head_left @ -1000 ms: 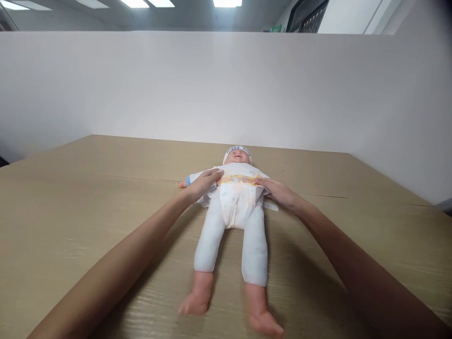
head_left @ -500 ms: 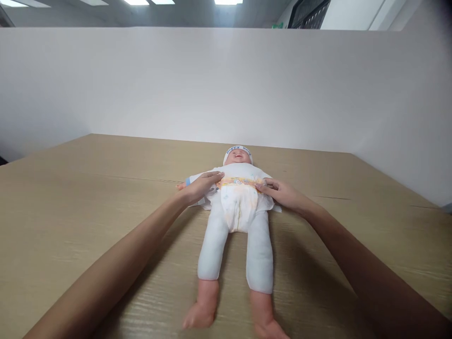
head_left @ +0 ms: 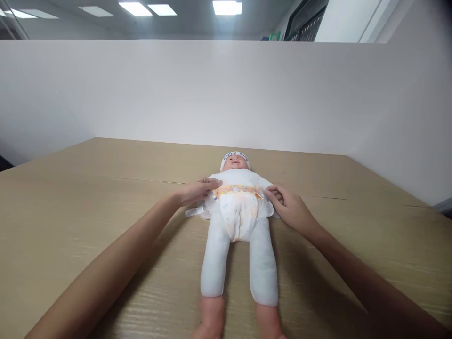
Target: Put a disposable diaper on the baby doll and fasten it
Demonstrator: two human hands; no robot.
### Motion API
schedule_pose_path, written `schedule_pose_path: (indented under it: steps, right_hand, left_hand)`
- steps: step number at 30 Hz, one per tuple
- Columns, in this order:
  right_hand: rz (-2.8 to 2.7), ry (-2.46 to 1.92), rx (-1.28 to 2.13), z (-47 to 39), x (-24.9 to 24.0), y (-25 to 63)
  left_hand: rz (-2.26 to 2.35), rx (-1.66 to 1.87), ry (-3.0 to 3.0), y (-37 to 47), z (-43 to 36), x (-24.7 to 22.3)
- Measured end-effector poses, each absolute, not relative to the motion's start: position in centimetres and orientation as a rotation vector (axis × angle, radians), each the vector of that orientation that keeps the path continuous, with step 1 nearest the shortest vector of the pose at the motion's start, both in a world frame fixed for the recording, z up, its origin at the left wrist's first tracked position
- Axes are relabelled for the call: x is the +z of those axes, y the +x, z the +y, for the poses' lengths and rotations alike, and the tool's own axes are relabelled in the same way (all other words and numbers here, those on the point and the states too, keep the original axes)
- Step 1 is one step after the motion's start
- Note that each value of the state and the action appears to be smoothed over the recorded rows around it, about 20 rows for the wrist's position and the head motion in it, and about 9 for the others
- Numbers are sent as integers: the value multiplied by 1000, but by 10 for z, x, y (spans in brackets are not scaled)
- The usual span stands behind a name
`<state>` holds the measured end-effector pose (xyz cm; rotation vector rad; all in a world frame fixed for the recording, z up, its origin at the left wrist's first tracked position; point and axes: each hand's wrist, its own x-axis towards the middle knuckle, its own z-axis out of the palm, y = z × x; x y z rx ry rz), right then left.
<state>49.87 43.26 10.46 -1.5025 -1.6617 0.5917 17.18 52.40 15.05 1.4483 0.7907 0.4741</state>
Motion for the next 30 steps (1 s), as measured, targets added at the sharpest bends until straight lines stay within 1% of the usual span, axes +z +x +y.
schedule_pose_path:
  steps: [4, 7, 10, 12, 14, 18, 22, 26, 30]
  right_hand:
    - [-1774, -1520, 340, 407, 69, 518]
    - [-1782, -1562, 300, 403, 58, 527]
    - [-1778, -1634, 291, 407, 59, 529]
    - [-1798, -1680, 249, 410, 61, 530]
    - [-1792, -1726, 233, 412, 61, 530]
    - [-1705, -1817, 285, 412, 58, 529]
    - [-1646, -1831, 421, 411, 60, 527]
    - [-1707, -1743, 578, 408, 71, 532]
    - [-1657, -1541, 883, 407, 93, 543]
  left_hand:
    - [962, 493, 1700, 173, 519, 163]
    - [1168, 529, 1918, 185, 505, 174]
    - [1342, 733, 2355, 206, 481, 185]
    - [1292, 847, 2659, 224, 463, 192]
    - [1124, 818, 2814, 242, 450, 197]
    - [914, 615, 2867, 272, 444, 196]
    - [952, 471, 2888, 286, 453, 182]
    - [992, 507, 2862, 286, 455, 171]
    - [1001, 548, 2901, 285, 454, 168]
